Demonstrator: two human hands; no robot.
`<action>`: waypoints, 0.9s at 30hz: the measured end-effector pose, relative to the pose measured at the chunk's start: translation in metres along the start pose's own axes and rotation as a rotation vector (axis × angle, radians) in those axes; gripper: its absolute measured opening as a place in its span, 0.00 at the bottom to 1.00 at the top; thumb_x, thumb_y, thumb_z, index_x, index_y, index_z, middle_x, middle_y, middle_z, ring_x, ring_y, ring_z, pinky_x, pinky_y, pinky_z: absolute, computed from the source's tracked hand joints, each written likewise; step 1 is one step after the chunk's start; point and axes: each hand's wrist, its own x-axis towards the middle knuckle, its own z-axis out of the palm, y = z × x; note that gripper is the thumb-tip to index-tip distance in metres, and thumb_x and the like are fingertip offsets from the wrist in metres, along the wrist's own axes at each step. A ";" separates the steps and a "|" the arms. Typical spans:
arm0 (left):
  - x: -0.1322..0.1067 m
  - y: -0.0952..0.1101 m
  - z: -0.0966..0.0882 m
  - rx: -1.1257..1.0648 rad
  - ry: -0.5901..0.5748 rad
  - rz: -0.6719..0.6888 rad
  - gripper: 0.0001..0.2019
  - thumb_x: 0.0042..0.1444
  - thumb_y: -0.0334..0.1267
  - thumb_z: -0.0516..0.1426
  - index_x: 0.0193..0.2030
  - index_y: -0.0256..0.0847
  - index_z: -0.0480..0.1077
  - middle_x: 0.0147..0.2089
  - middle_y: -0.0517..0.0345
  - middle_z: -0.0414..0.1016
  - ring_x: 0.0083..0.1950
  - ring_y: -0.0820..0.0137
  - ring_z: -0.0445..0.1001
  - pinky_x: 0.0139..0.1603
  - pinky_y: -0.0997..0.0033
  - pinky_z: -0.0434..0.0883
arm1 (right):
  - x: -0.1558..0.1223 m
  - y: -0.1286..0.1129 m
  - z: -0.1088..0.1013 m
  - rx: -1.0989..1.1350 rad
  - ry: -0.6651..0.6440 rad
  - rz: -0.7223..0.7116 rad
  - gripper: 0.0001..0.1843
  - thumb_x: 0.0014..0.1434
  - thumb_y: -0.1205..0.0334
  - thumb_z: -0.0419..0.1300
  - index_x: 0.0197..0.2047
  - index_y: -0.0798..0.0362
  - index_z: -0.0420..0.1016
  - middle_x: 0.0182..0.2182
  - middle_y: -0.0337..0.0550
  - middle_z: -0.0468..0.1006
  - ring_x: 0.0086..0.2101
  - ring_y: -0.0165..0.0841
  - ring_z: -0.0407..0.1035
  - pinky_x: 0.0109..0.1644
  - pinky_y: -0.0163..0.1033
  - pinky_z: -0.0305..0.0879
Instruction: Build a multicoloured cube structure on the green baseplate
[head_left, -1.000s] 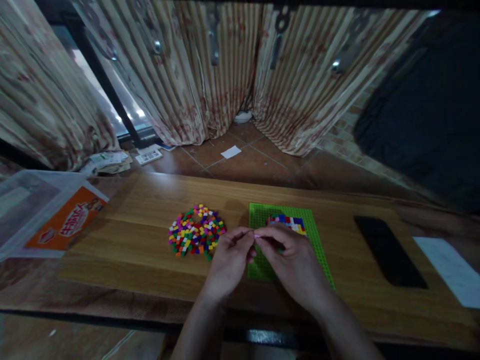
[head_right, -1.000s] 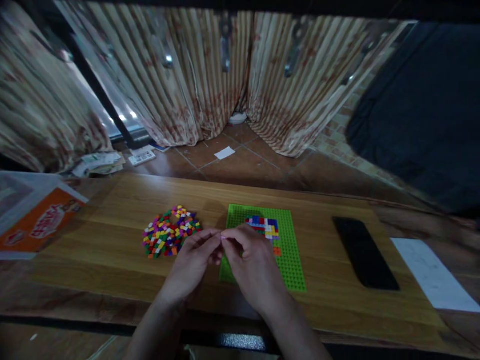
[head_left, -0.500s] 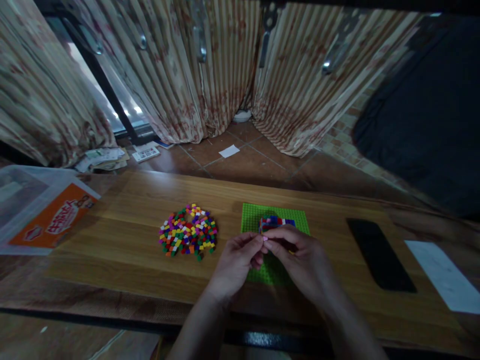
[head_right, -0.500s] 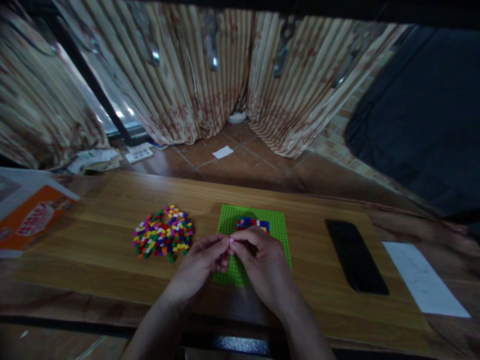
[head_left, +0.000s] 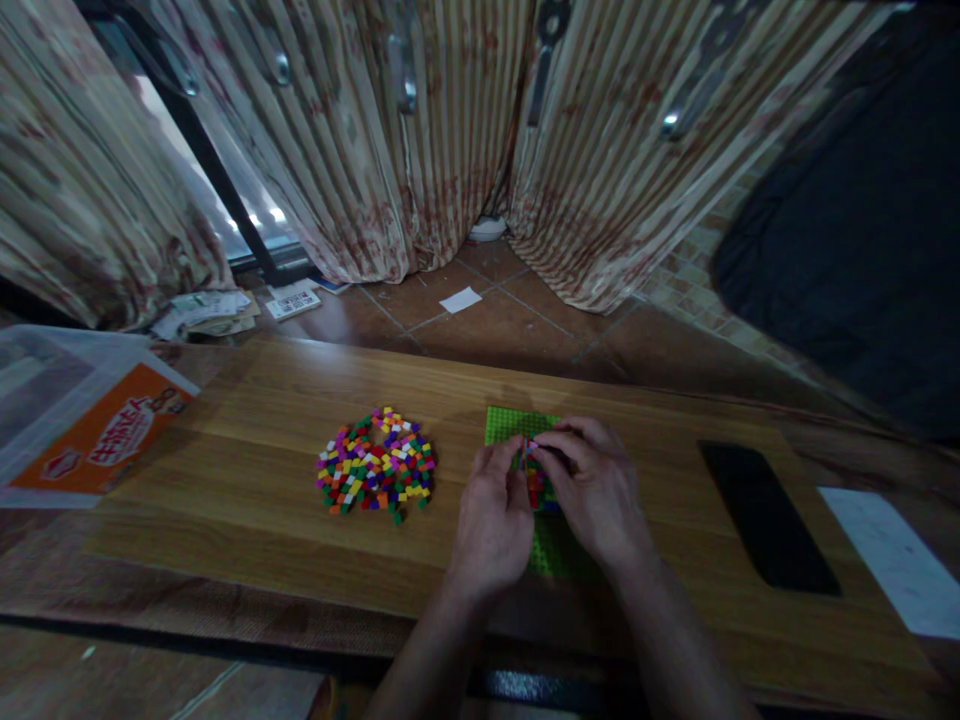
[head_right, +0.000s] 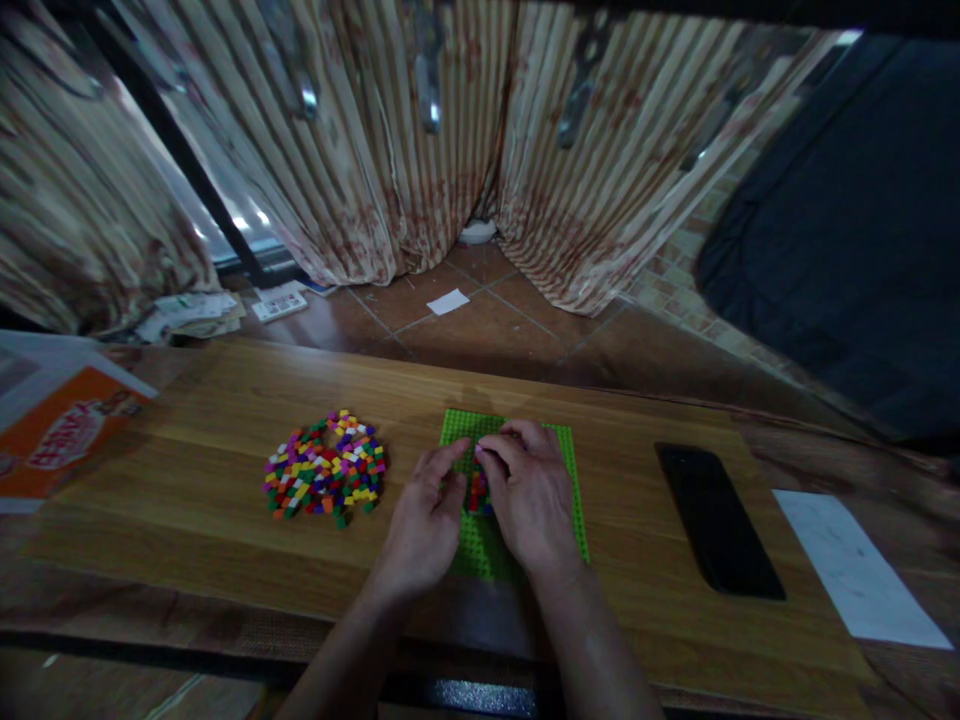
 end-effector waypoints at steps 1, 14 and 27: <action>-0.001 0.002 0.001 0.013 -0.016 0.015 0.20 0.61 0.30 0.49 0.58 0.43 0.71 0.56 0.50 0.73 0.56 0.65 0.73 0.61 0.63 0.68 | 0.000 -0.001 0.001 0.002 0.008 0.010 0.09 0.62 0.58 0.59 0.37 0.47 0.81 0.43 0.46 0.74 0.45 0.41 0.68 0.50 0.47 0.66; -0.005 0.004 0.006 0.208 -0.062 0.047 0.22 0.62 0.31 0.47 0.62 0.39 0.67 0.59 0.44 0.69 0.57 0.61 0.72 0.61 0.60 0.69 | 0.001 -0.003 -0.001 0.176 0.064 0.150 0.10 0.60 0.56 0.60 0.39 0.51 0.80 0.43 0.48 0.77 0.46 0.40 0.70 0.51 0.47 0.67; -0.004 0.001 0.009 0.281 -0.068 0.104 0.23 0.63 0.32 0.44 0.63 0.39 0.65 0.59 0.43 0.69 0.57 0.60 0.72 0.61 0.59 0.69 | 0.005 -0.007 0.004 0.196 0.056 0.226 0.10 0.58 0.56 0.59 0.36 0.48 0.81 0.37 0.45 0.81 0.41 0.42 0.72 0.50 0.50 0.65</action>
